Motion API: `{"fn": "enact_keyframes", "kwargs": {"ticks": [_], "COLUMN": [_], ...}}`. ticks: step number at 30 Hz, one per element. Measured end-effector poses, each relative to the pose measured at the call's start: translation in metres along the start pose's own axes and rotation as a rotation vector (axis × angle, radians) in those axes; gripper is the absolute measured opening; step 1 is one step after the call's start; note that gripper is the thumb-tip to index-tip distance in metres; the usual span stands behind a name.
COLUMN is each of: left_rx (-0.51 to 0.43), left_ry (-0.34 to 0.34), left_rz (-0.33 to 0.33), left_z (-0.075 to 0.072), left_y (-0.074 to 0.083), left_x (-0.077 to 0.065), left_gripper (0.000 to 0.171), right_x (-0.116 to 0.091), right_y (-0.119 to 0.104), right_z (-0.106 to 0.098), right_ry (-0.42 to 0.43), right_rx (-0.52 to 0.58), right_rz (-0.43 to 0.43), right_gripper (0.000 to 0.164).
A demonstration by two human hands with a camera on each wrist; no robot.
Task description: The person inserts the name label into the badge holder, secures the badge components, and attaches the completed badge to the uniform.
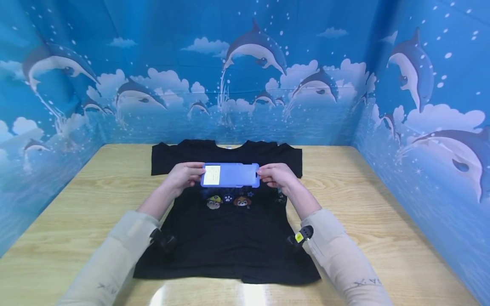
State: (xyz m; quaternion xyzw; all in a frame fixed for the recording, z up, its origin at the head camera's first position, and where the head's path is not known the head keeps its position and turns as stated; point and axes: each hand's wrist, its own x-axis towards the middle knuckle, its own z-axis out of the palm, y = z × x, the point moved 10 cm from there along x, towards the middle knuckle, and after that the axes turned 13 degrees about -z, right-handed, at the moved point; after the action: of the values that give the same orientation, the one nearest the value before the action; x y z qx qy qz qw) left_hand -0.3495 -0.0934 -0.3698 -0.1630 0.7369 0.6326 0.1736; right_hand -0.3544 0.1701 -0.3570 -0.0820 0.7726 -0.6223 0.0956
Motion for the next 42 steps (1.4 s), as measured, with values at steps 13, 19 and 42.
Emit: {"fn": "enact_keyframes", "kwargs": {"ticks": [13,19,42], "left_rx": [-0.024,-0.021,-0.026], "left_ry": [-0.016,-0.018,-0.029], "left_rz": [-0.013,-0.019,-0.036], "left_z": [0.001,0.002,0.005], "left_y": [0.001,0.0,-0.002], "left_x": [-0.001,0.0,0.002], "left_gripper": [0.038,0.038,0.037], "right_x": [0.001,0.003,0.003], "right_y": [-0.001,0.001,0.001], "right_z": [0.006,0.009,0.013], "right_ry": [-0.008,-0.003,0.0], "right_rx": [0.063,0.072,0.091], "right_rz": [0.014,0.024,0.04], "right_gripper": [0.026,0.02,0.022]}}
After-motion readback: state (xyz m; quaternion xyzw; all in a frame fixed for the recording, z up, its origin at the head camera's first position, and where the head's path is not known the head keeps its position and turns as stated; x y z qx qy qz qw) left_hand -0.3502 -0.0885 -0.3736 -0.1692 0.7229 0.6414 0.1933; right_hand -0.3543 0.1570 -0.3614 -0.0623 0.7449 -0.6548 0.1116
